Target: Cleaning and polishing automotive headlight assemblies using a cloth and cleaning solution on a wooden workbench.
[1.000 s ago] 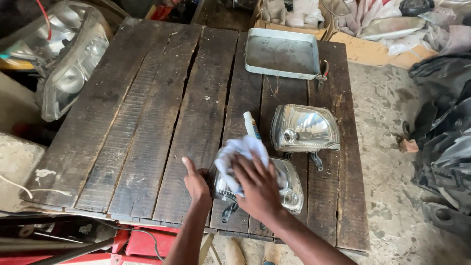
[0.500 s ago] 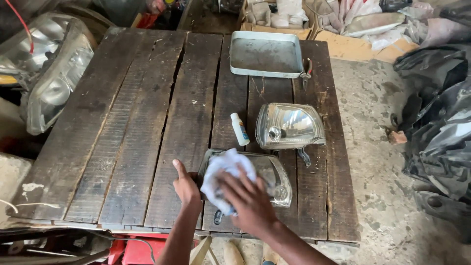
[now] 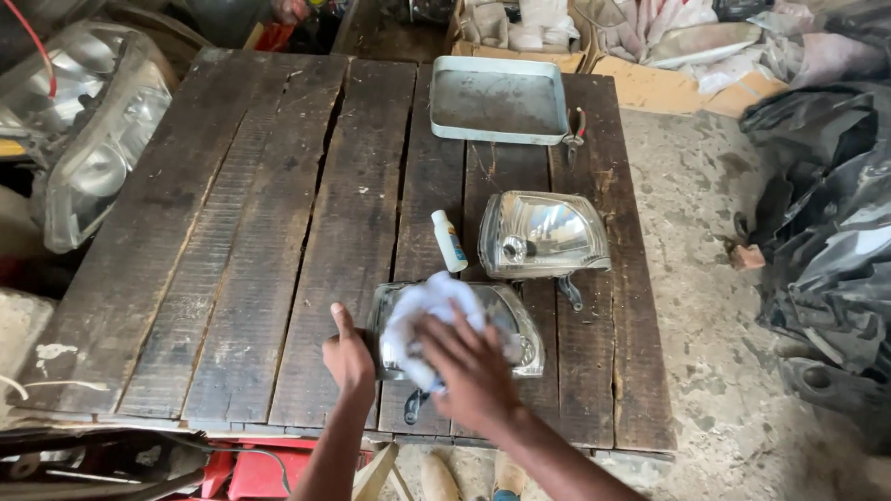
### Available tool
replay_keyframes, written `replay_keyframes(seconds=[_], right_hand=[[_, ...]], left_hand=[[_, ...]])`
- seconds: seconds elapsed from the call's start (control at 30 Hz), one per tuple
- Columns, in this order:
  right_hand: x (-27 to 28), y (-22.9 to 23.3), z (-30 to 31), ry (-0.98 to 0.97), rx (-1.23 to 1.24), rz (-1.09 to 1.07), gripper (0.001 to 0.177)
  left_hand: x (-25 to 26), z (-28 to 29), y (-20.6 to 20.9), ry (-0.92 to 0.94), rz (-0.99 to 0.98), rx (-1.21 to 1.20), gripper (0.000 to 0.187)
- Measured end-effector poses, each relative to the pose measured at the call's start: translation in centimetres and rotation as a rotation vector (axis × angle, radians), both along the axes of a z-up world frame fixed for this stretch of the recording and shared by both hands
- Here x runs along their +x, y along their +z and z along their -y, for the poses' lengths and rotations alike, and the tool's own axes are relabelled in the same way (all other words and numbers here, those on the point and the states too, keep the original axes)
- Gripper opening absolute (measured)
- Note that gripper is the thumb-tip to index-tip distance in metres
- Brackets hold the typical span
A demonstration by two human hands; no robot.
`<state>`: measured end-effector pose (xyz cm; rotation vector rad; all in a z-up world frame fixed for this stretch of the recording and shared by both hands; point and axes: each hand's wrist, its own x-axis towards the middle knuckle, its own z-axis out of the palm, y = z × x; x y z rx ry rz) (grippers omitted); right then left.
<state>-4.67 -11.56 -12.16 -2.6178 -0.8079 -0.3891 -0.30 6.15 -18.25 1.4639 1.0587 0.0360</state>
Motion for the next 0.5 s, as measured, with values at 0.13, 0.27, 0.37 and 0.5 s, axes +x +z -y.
replay_keyframes(seconds=[0.13, 0.27, 0.37, 0.5], right_hand=[[0.0, -1.8, 4.3, -0.235, 0.01, 0.012, 0.087], [-2.4, -5.4, 6.7, -0.449, -0.01, 0.045, 0.096], [-3.4, -6.4, 6.7, -0.585, 0.057, 0.055, 0.087], [-2.3, -4.8, 6.1, -0.71, 0.04, -0.037, 0.072]], left_hand=[[-0.5, 0.2, 1.2, -0.055, 0.023, 0.07, 0.07], [-0.2, 0.3, 1.0, -0.125, 0.003, 0.126, 0.071], [0.1, 0.3, 0.8, -0.155, -0.025, 0.155, 0.071], [0.1, 0.5, 0.9, -0.237, 0.11, 0.188, 0.07]])
